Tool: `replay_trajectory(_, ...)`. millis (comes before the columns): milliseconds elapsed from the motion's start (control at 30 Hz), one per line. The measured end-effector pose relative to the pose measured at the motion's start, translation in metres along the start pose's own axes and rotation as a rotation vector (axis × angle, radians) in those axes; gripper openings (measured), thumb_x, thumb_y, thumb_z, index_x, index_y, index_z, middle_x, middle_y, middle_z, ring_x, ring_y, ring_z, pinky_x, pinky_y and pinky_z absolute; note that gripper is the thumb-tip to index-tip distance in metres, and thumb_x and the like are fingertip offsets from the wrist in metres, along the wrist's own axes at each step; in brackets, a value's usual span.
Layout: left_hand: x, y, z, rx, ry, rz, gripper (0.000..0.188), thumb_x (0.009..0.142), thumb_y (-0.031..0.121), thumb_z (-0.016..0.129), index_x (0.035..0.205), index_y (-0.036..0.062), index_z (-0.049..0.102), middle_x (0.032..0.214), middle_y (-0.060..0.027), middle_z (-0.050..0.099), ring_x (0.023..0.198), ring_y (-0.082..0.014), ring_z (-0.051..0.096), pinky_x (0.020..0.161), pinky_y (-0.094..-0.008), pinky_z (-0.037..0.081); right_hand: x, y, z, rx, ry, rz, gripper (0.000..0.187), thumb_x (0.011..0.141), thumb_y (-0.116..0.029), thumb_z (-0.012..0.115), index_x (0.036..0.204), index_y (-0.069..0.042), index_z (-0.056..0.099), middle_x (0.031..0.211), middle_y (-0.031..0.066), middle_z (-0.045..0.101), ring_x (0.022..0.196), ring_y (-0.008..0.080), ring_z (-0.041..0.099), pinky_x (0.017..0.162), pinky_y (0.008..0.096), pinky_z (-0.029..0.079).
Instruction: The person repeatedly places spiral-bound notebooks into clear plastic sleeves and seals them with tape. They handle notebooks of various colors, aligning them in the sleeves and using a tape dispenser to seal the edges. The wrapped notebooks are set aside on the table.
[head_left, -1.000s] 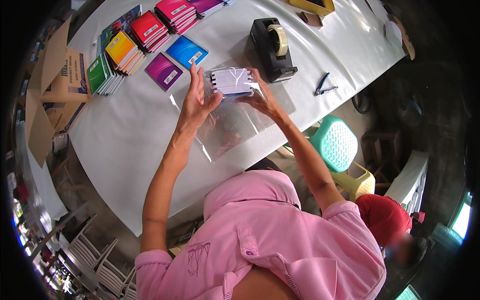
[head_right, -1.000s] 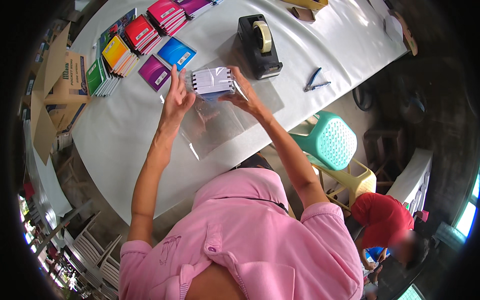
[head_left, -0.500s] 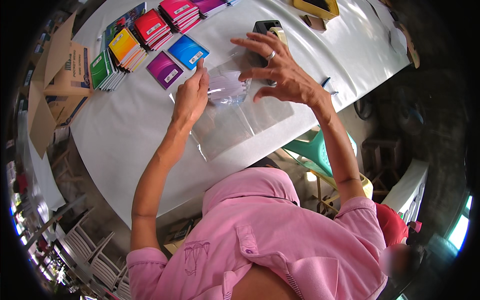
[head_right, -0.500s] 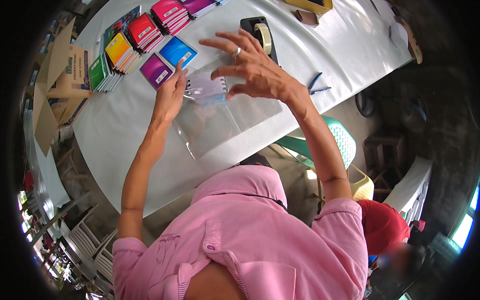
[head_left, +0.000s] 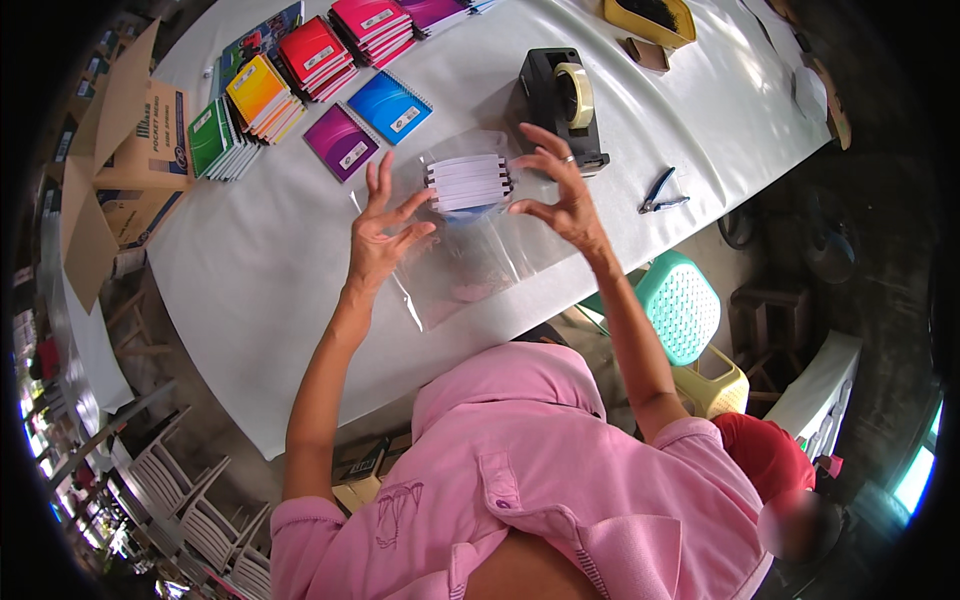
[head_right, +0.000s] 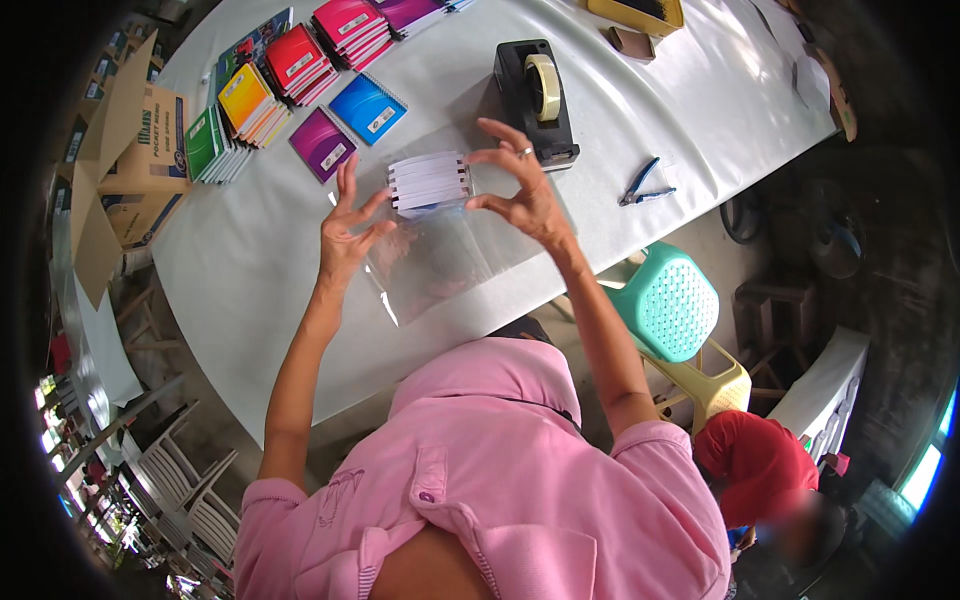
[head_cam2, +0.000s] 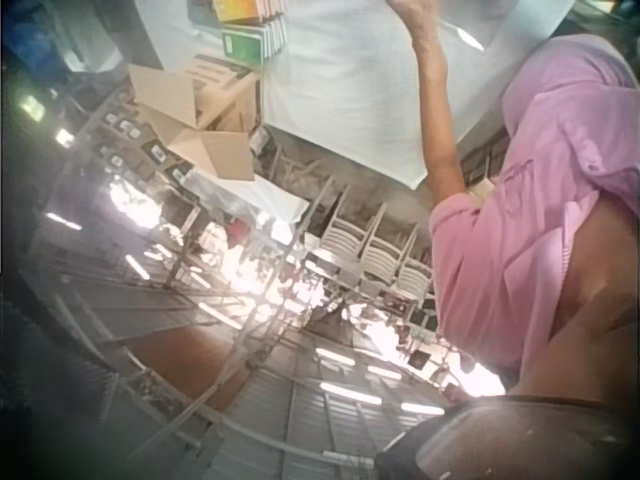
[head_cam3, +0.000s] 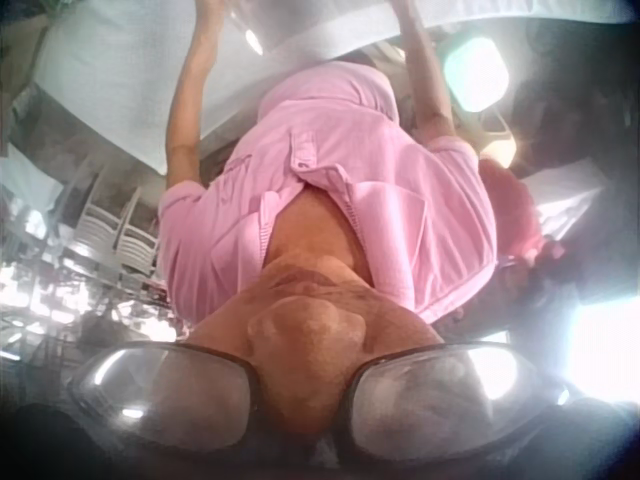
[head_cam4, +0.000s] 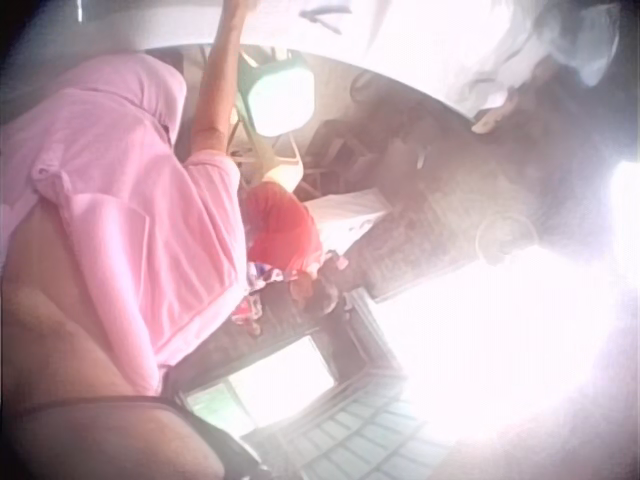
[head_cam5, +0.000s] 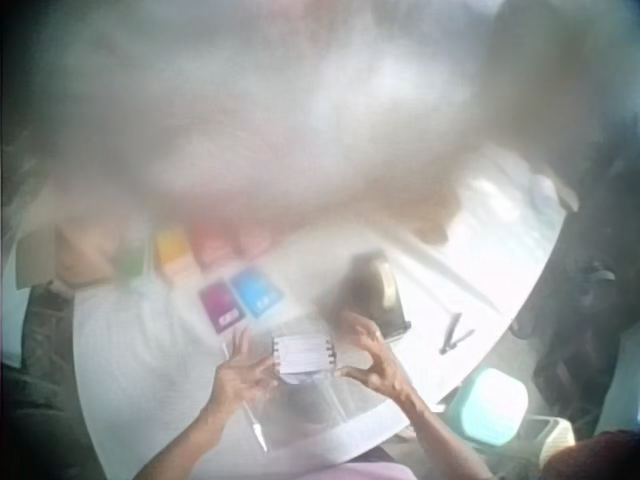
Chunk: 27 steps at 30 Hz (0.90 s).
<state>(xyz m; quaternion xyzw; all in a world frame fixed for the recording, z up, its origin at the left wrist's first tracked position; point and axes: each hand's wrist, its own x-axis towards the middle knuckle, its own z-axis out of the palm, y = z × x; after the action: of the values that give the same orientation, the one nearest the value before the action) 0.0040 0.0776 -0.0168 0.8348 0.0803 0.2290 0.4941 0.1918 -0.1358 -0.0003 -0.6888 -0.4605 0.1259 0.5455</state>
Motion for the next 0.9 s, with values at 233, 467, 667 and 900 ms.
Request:
replay_trajectory(233,0.014,-0.008,0.001,0.076,-0.068,0.129,0.050,0.066,0.024,0.082,0.114,0.0299,0.069,0.154,-0.0086,0.027,0.144,-0.0381,0.014,0.112,-0.0482,0.028,-0.013,0.011,0.029,-0.068,0.005,0.012,0.052,0.062,-0.031,0.083,0.113,-0.023,0.070,0.146,0.0103,0.037,0.135,0.0295,0.034,0.109,0.0494,0.029)
replay_trajectory(467,0.034,-0.009,0.000,0.105,-0.123,0.233,0.051,0.064,0.029,0.082,0.114,0.0297,0.069,0.154,-0.0101,0.026,0.143,-0.0378,0.015,0.111,-0.0480,0.031,0.000,0.001,0.031,-0.113,-0.026,-0.055,0.056,0.063,-0.048,0.078,0.112,-0.023,0.071,0.142,0.0122,0.042,0.128,0.0321,0.038,0.106,0.0446,0.032)
replay_trajectory(667,0.028,-0.021,0.003,-0.064,-0.174,0.133,0.052,0.065,0.030,0.082,0.115,0.0283,0.069,0.153,-0.0114,0.029,0.138,-0.0329,0.032,0.107,-0.0412,0.038,0.026,0.006,0.003,0.209,-0.279,0.042,0.060,0.064,-0.058,0.074,0.111,-0.020,0.071,0.143,0.0111,0.043,0.129,0.0314,0.038,0.108,0.0453,0.029)
replay_trajectory(900,0.030,-0.017,0.002,-0.095,-0.162,0.159,0.053,0.065,0.024,0.082,0.116,0.0266,0.068,0.151,-0.0129,0.031,0.135,-0.0326,0.037,0.104,-0.0400,0.042,0.003,0.016,0.006,0.013,-0.221,-0.004,0.058,0.054,-0.043,0.083,0.107,-0.023,0.073,0.145,0.0102,0.040,0.134,0.0297,0.033,0.110,0.0463,0.026)
